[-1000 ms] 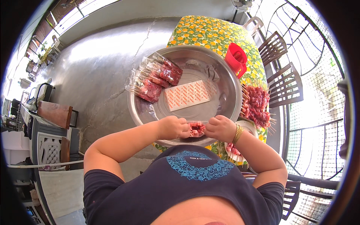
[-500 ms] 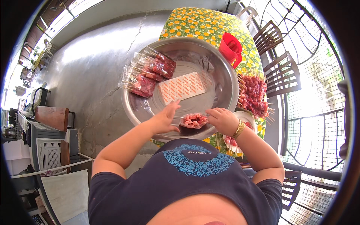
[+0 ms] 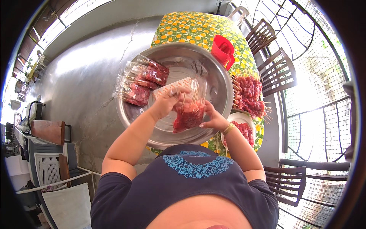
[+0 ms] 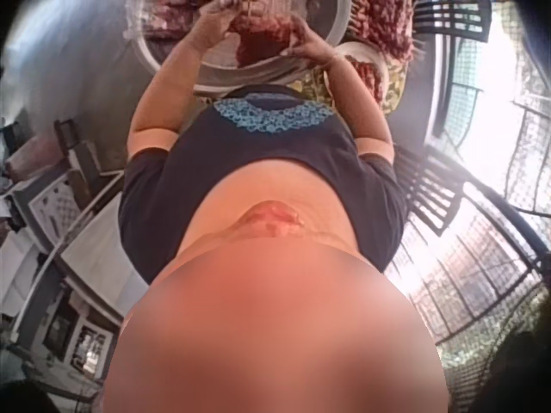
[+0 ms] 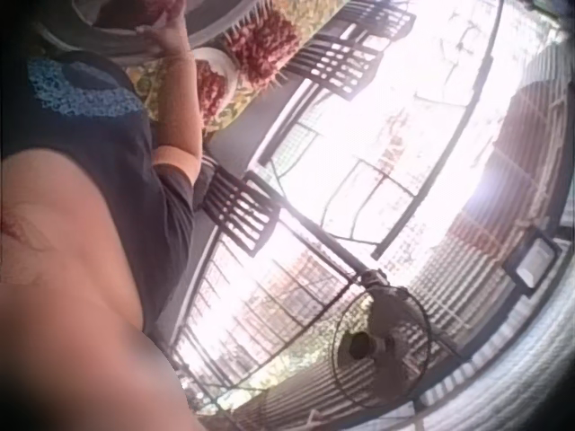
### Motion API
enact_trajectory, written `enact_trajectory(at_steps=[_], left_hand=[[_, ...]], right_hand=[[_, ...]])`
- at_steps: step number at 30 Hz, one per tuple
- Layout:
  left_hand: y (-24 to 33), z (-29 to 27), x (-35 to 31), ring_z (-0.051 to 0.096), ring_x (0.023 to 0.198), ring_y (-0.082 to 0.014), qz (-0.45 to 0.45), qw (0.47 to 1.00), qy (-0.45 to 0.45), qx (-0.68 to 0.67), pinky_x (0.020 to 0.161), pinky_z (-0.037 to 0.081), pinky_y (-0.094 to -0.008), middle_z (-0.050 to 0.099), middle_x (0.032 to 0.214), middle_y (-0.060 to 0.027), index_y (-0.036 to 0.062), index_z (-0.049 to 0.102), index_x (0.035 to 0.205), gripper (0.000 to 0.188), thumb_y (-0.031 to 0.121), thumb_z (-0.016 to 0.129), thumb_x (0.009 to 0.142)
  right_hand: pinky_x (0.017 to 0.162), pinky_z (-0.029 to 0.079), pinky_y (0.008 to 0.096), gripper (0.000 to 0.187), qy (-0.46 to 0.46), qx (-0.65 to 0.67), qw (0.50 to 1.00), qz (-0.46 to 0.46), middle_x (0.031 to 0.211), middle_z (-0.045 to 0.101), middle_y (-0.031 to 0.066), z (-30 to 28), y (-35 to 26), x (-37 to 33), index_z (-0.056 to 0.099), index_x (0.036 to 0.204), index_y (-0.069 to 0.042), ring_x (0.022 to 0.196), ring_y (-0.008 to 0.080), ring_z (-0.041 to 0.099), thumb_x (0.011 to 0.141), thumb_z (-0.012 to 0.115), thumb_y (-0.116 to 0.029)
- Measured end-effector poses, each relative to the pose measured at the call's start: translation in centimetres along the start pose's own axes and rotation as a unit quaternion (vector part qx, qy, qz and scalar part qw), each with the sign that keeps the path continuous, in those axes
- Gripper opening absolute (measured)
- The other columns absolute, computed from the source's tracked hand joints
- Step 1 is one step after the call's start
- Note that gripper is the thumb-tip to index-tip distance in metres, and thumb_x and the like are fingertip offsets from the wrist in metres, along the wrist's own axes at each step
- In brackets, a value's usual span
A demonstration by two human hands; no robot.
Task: The person threads pieces of raw meat onto wooden skewers and places them into clear plastic bags. The person repeatedly picks up meat pieces, inserts them onto skewers, and packs the completed skewers into bags on a metal tray.
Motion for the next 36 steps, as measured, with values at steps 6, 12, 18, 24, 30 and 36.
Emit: enact_trajectory(at_steps=[6, 12, 18, 24, 30, 36], left_hand=[[8.2, 2.2, -0.7, 0.072, 0.103, -0.026, 0.03, 0.998, 0.053, 0.029, 0.078, 0.061, -0.035, 0.067, 0.123, -0.0197, 0.0036, 0.051, 0.139, 0.05, 0.041, 0.046, 0.106], [8.6, 2.7, -2.2, 0.05, 0.136, -0.0283, 0.182, 0.967, -0.049, -0.174, 0.114, 0.039, -0.0497, 0.054, 0.142, -0.0172, 0.0038, 0.043, 0.146, 0.081, 0.058, 0.064, 0.091], [5.1, 4.9, -3.1, 0.058, 0.123, -0.0193, 0.153, 0.986, 0.057, 0.025, 0.107, 0.046, -0.0364, 0.064, 0.127, -0.0095, 0.0053, 0.052, 0.137, 0.062, 0.016, 0.082, 0.084], [4.9, 6.7, -2.9, 0.063, 0.113, -0.0153, 0.149, 0.984, 0.094, -0.02, 0.1, 0.05, -0.0308, 0.068, 0.118, -0.0057, 0.0059, 0.059, 0.124, 0.045, -0.007, 0.074, 0.084], [5.4, 8.0, -3.4, 0.065, 0.106, -0.0126, 0.182, 0.978, 0.089, -0.053, 0.096, 0.052, -0.0287, 0.07, 0.11, -0.0038, 0.005, 0.066, 0.113, 0.035, -0.01, 0.073, 0.083], [5.7, 8.3, -3.5, 0.063, 0.111, -0.0162, 0.191, 0.98, 0.061, 0.007, 0.099, 0.052, -0.0331, 0.067, 0.116, -0.0046, 0.0079, 0.061, 0.114, 0.042, -0.012, 0.075, 0.08]], right_hand=[[0.107, 0.046, 0.0362, 0.07, -0.079, 0.326, 0.942, -0.02, 0.126, 0.066, 0.0072, 3.1, -6.7, 1.4, 0.05, 0.14, -0.003, 0.118, 0.0184, 0.062, 0.077, 0.078, 0.003], [0.102, 0.05, 0.0342, 0.051, 0.01, 0.316, 0.947, -0.057, 0.12, 0.068, 0.0073, 4.2, -11.4, 0.5, 0.057, 0.13, -0.001, 0.113, 0.0156, 0.064, 0.082, 0.074, 0.005], [0.096, 0.052, 0.0311, 0.047, 0.096, 0.24, 0.959, -0.114, 0.12, 0.067, 0.0083, 4.2, -13.7, 0.1, 0.055, 0.13, -0.001, 0.109, 0.0141, 0.065, 0.087, 0.073, 0.002], [0.091, 0.054, 0.0285, 0.033, 0.135, 0.247, 0.952, -0.123, 0.114, 0.069, 0.0082, 4.0, -15.1, -1.2, 0.059, 0.122, 0.001, 0.103, 0.0126, 0.066, 0.09, 0.07, 0.001], [0.085, 0.058, 0.0274, 0.029, 0.163, 0.223, 0.953, -0.129, 0.11, 0.071, 0.0084, 4.2, -16.1, -2.3, 0.062, 0.118, 0.001, 0.096, 0.0128, 0.069, 0.09, 0.07, 0.002], [0.082, 0.06, 0.0285, 0.027, 0.133, 0.25, 0.949, -0.141, 0.103, 0.072, 0.0088, 3.7, -17.5, -2.6, 0.063, 0.113, 0.0, 0.092, 0.0144, 0.071, 0.088, 0.072, 0.004]])
Point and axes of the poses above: each hand's wrist, its own x-axis towards the middle knuckle, its own z-axis out of the palm, y = z × x, the point moved 1 cm from there along x, towards the middle knuckle
